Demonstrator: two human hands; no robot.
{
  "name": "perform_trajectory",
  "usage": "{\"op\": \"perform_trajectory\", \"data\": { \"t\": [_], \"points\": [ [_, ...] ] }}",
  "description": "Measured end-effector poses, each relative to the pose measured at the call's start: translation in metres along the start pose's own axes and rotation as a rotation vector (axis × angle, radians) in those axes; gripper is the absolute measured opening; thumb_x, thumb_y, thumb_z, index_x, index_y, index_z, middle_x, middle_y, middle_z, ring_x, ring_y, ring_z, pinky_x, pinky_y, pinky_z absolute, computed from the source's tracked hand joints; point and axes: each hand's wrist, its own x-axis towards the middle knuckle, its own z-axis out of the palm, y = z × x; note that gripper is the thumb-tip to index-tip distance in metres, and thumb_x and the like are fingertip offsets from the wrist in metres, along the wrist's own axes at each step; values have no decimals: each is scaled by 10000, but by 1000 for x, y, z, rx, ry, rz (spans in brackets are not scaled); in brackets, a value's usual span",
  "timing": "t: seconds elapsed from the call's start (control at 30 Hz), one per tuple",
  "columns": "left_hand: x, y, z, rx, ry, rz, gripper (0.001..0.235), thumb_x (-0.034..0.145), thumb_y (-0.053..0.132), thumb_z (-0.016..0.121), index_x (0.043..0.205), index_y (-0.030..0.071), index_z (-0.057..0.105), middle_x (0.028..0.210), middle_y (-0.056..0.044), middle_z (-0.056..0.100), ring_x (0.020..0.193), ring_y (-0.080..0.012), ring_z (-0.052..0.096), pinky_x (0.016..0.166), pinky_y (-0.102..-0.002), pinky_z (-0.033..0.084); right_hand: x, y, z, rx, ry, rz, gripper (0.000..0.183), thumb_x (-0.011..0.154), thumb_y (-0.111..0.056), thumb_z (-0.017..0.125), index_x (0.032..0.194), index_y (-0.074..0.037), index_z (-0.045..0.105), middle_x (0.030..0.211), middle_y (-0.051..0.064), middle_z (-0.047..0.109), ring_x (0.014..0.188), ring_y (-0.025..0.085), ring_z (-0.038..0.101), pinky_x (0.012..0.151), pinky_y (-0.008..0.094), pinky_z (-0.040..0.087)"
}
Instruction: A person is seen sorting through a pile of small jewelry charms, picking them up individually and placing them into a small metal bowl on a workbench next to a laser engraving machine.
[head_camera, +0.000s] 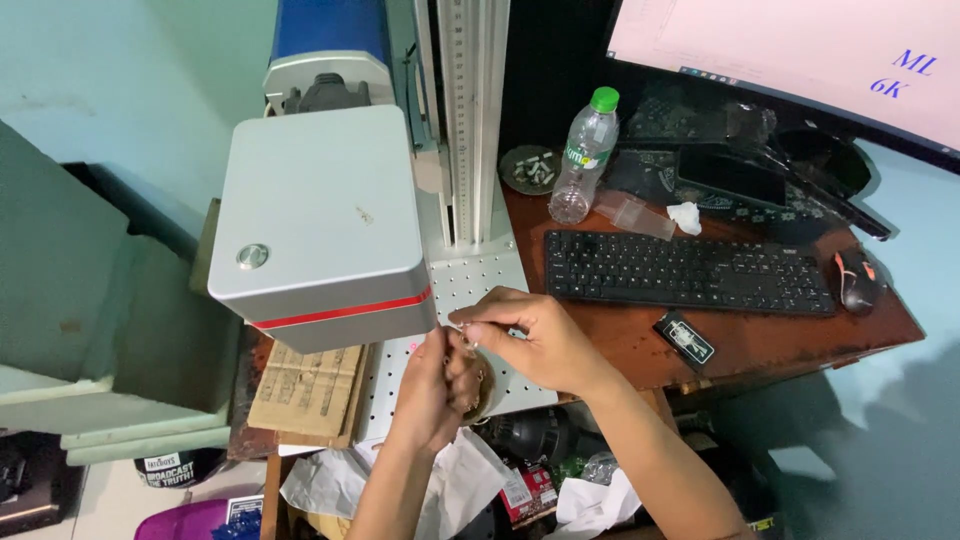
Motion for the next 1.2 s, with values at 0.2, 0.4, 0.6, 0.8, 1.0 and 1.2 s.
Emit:
{"op": "perform_trajectory", "data": {
  "t": [0.2, 0.4, 0.6, 0.8, 1.0, 1.2],
  "points": [
    [-9, 0, -1, 525, 30, 422, 369, 968, 442, 629, 1063, 89, 679, 587, 65, 419, 485, -40, 312, 438, -225, 239, 1, -1, 1, 88, 89, 136, 124, 940, -96, 658, 985, -62, 769, 938, 7, 788, 868, 92, 698, 759, 237, 545],
    [-16, 14, 6, 688, 46, 558, 245, 1007, 262, 638, 831, 94, 668, 689, 51, 563, 670, -60, 461, 634, -242, 385, -4, 8, -3, 142, -74, 168, 120, 959, -163, 682, 982, -66, 748, 869, -10, 718, 827, 80, 640, 729, 252, 508],
    [-25, 24, 8, 630, -85, 511, 291, 989, 290, 651, 769, 100, 633, 575, 58, 433, 548, -60, 351, 534, -241, 284, -2, 9, -13, 348, -215, 164, 185, 917, -122, 745, 1072, -22, 745, 978, 95, 766, 751, 158, 690, 717, 279, 619],
    [-21, 21, -4, 396, -347, 357, 264, 985, 213, 640, 766, 79, 579, 639, -28, 498, 508, -96, 326, 463, -278, 234, -3, 24, -19, 447, -375, 130, 168, 919, -89, 757, 1065, -12, 727, 909, 84, 749, 810, 134, 715, 766, 244, 623],
    [-25, 26, 1, 445, -330, 388, 293, 978, 234, 655, 739, 82, 581, 597, -1, 445, 536, -106, 352, 506, -280, 275, -2, 19, -23, 431, -368, 104, 149, 926, -139, 765, 1048, -65, 724, 952, 33, 728, 847, 117, 661, 794, 252, 563],
    [-25, 21, -5, 466, -286, 412, 269, 944, 231, 704, 740, 72, 629, 619, -12, 540, 575, -110, 437, 537, -278, 342, -4, 21, -21, 426, -330, 55, 134, 906, -65, 769, 1031, -40, 729, 991, 63, 723, 935, 160, 692, 882, 278, 581]
  ]
}}
